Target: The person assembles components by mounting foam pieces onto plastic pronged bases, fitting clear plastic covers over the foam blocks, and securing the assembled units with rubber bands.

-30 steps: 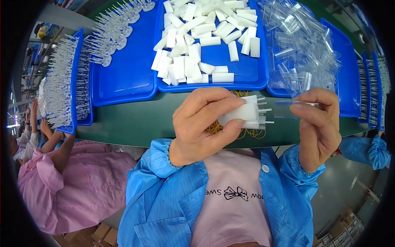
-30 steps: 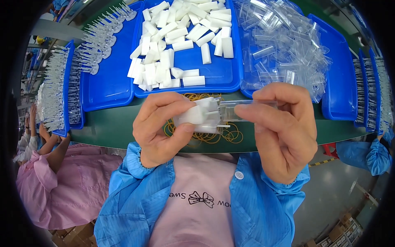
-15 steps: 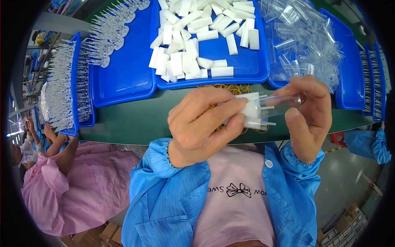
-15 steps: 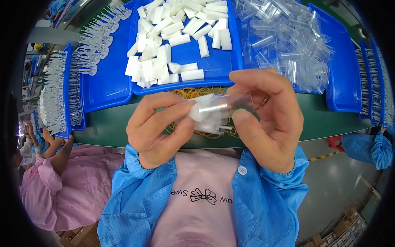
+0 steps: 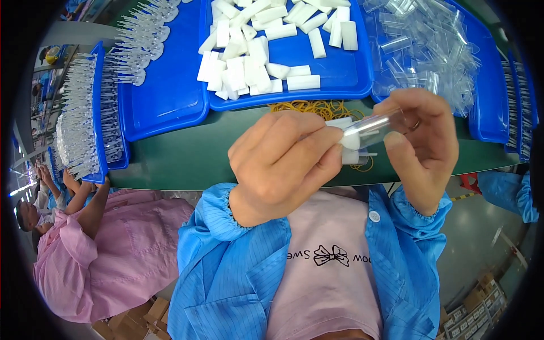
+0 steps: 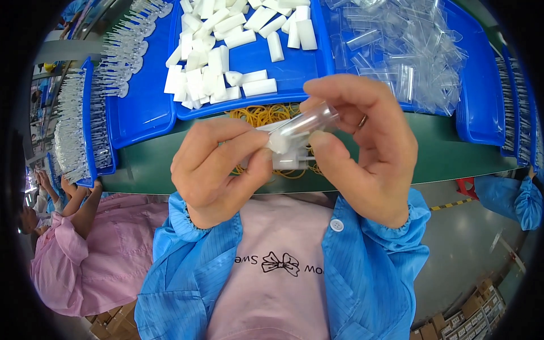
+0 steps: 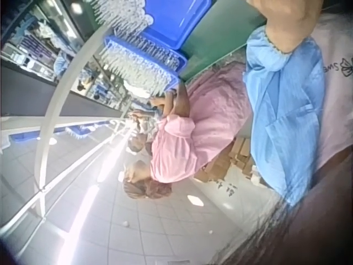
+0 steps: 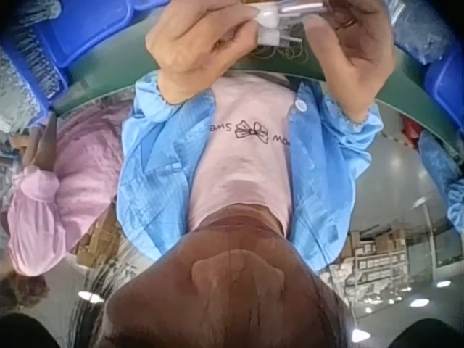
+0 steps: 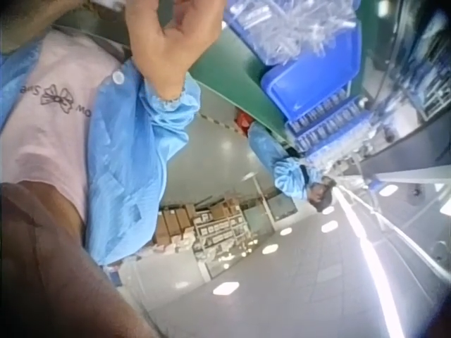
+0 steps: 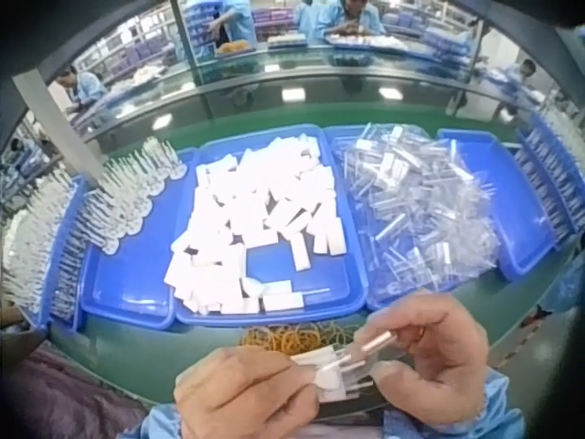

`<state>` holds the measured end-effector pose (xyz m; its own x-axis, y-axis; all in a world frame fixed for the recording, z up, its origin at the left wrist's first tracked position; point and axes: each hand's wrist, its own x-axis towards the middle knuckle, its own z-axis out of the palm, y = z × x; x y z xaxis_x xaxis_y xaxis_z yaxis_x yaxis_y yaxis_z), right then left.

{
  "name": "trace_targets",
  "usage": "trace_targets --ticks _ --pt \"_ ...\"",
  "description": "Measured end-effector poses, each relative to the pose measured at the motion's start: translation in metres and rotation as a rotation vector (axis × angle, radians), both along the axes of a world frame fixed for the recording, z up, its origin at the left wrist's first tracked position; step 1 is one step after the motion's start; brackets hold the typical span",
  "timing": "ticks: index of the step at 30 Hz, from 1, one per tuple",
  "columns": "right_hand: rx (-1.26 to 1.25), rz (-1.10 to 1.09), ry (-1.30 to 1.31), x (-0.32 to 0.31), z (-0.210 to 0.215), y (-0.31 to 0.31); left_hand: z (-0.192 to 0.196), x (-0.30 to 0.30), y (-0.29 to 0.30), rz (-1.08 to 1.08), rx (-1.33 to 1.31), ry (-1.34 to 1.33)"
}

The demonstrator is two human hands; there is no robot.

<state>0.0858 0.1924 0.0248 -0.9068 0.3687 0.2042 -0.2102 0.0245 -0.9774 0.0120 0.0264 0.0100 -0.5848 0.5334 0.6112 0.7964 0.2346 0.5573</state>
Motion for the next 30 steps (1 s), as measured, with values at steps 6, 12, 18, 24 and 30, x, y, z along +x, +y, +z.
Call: trace_targets --ticks 6,12,18,24,30 --pt "0.291 0.165 0.109 0.007 -0.011 0.020 -0.004 -0.003 0.000 0.072 -0.033 0.001" --pt "-0.018 -0.008 -0.023 0.016 -0.025 0.011 -0.007 -0.007 0.002 -0.014 -0.014 -0.002" --pt "-0.247 -0.016 0.057 0.019 -0.033 0.021 -0.013 -0.004 -0.013 -0.244 0.382 -0.994" --pt "-0.324 -0.009 0.094 0.021 -0.033 0.018 -0.022 -0.002 -0.015 -0.252 0.389 -0.911" --pt "-0.219 -0.048 0.060 0.025 -0.039 0.021 -0.018 0.001 -0.013 -0.250 0.385 -0.821"
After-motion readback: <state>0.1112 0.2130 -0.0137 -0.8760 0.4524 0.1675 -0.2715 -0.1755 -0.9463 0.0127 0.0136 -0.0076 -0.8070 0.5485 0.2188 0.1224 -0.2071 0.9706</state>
